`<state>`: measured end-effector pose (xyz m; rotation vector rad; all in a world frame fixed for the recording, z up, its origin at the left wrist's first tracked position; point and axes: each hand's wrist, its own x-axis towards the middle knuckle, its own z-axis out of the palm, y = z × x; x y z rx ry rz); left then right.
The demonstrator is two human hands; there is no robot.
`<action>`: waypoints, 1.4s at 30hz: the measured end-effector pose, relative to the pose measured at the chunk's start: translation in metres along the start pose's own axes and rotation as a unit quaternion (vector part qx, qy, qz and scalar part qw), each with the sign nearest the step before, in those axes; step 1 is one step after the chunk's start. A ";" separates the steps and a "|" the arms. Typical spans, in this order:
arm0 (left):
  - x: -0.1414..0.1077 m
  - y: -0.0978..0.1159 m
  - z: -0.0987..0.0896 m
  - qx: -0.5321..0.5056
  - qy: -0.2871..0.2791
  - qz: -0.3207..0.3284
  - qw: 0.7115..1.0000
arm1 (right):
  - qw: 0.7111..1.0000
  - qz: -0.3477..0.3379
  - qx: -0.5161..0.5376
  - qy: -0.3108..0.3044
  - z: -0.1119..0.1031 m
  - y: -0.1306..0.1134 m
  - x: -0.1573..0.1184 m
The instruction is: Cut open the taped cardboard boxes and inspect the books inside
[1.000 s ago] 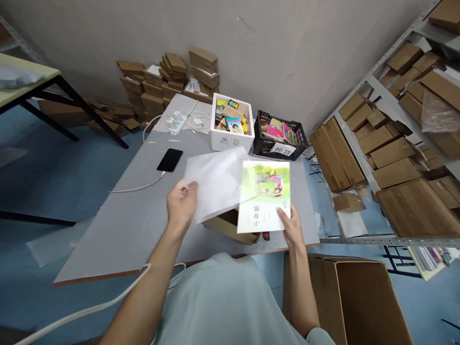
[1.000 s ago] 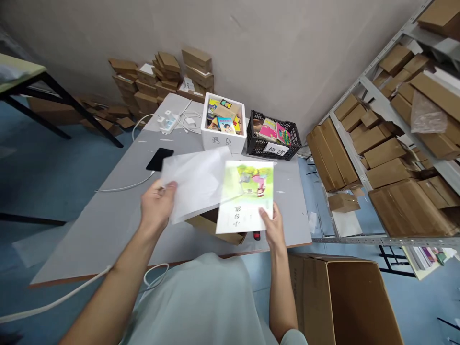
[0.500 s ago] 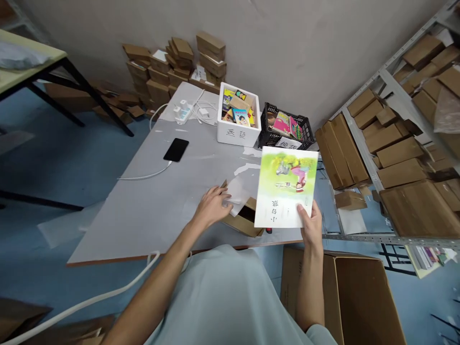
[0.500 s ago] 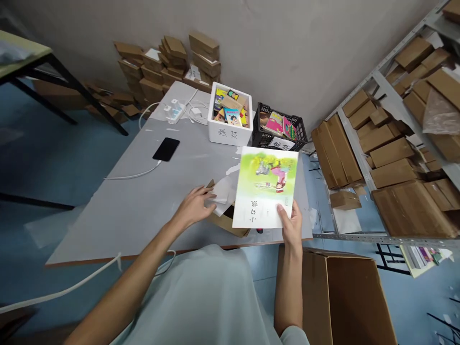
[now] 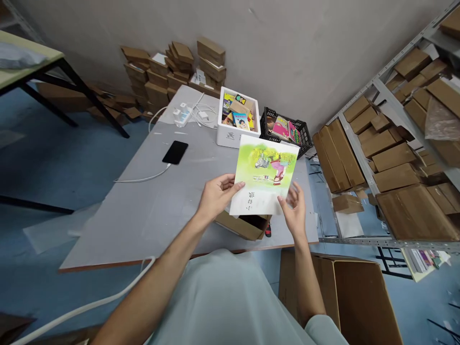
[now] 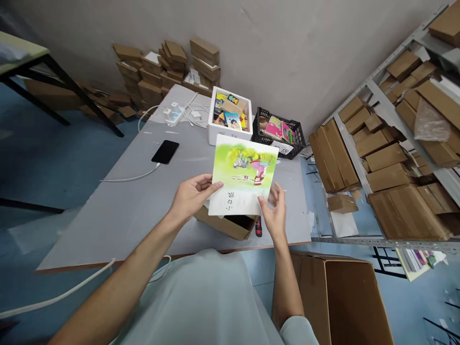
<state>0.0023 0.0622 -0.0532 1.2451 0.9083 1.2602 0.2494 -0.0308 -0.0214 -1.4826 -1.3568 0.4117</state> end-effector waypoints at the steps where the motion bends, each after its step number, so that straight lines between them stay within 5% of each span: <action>1: 0.002 0.003 -0.003 0.050 0.016 0.042 0.998 | 0.996 -0.052 -0.067 0.021 0.001 -0.006 0.004; 5: 0.008 0.030 -0.005 0.313 0.002 0.241 0.919 | 0.952 -0.191 -0.239 -0.021 0.009 -0.041 0.022; 8: 0.017 0.054 -0.001 0.428 -0.064 0.329 0.840 | 0.951 -0.188 -0.221 -0.110 0.023 -0.057 0.038; 10: 0.023 0.068 -0.004 0.441 -0.078 0.367 0.815 | 0.959 -0.161 -0.182 -0.146 0.032 -0.057 0.047; 13: 0.030 0.078 -0.022 0.397 0.022 0.370 0.840 | 0.983 -0.107 -0.082 -0.122 0.043 -0.048 0.059; 15: 0.031 0.076 -0.037 0.325 0.142 0.314 0.881 | 0.995 -0.068 0.031 -0.068 0.052 -0.045 0.066; 17: 0.028 0.066 -0.047 0.211 0.200 0.216 0.932 | 0.988 -0.024 0.146 -0.035 0.062 -0.045 0.071; 20: 0.021 0.047 -0.047 0.001 0.117 0.052 0.992 | 0.967 0.028 0.249 -0.039 0.081 -0.050 0.075; 24: 0.011 0.035 -0.035 -0.185 0.106 -0.050 0.976 | 0.957 0.048 0.282 -0.059 0.101 -0.053 0.075; 30: 0.005 0.040 -0.033 -0.213 0.147 -0.030 0.965 | 0.957 0.059 0.276 -0.066 0.110 -0.048 0.086; 35: 0.005 0.035 -0.027 -0.098 0.228 0.025 0.968 | 0.986 -0.033 0.160 0.033 0.115 -0.057 0.077; 38: 0.003 0.036 -0.018 -0.011 0.272 0.075 0.959 | 0.986 -0.047 0.155 -0.049 0.124 -0.072 0.054; 42: -0.004 0.039 -0.004 0.061 0.219 0.167 0.959 | 0.981 -0.049 0.151 -0.110 0.140 -0.091 0.030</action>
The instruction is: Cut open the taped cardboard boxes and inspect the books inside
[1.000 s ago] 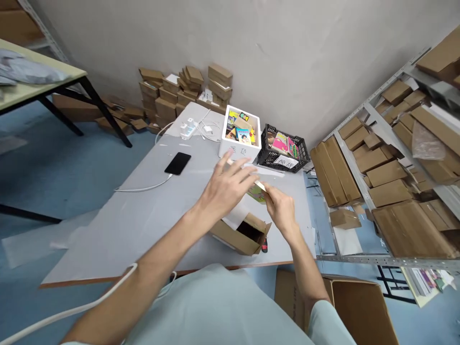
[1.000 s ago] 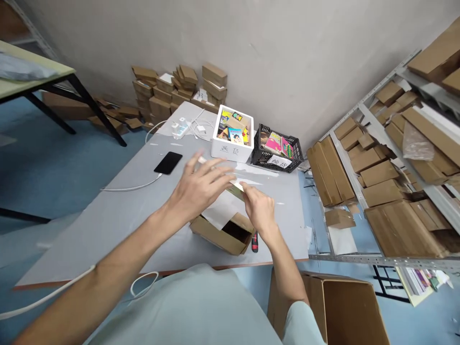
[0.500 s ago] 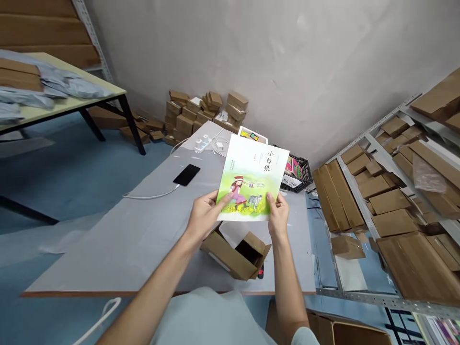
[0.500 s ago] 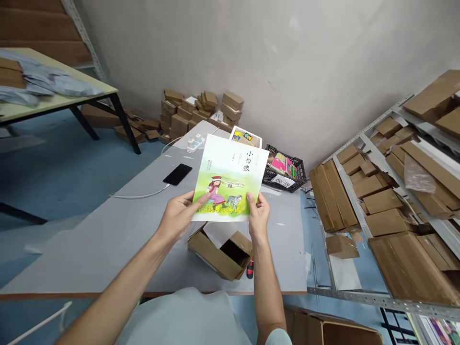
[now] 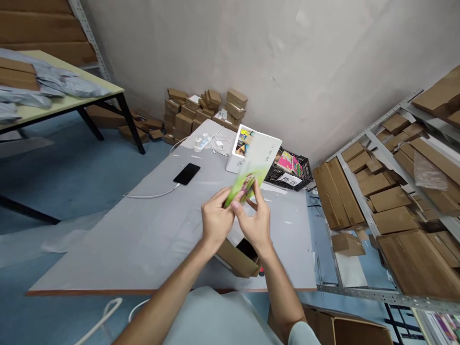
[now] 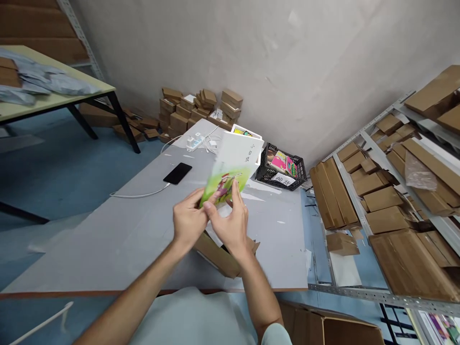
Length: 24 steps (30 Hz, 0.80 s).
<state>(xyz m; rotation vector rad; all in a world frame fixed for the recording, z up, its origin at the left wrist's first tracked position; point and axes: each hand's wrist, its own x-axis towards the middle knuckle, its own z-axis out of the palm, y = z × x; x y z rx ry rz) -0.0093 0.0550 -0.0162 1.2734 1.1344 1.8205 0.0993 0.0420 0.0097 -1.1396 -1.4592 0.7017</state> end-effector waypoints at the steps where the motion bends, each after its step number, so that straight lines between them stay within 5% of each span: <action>1: -0.003 0.002 0.002 0.006 -0.033 0.036 0.999 | 1.000 0.002 -0.004 0.014 0.003 -0.002 0.000; 4: -0.011 0.003 0.001 0.035 -0.168 0.125 0.977 | 0.996 0.030 0.031 0.072 0.000 0.000 0.010; 7: -0.008 -0.001 -0.010 0.060 -0.266 0.130 0.953 | 0.991 0.063 0.091 0.076 -0.017 0.007 0.020; 12: 0.010 -0.015 -0.047 -0.002 -0.070 -0.066 0.995 | 0.990 0.085 0.108 0.016 -0.046 0.003 0.010; 16: 0.008 -0.010 -0.070 -0.170 -0.118 -0.243 0.948 | 0.991 0.088 0.097 -0.013 -0.055 -0.013 -0.004; 24: -0.003 0.018 -0.078 -0.166 -0.064 -0.237 0.955 | 0.992 0.063 0.113 -0.001 -0.052 -0.025 -0.005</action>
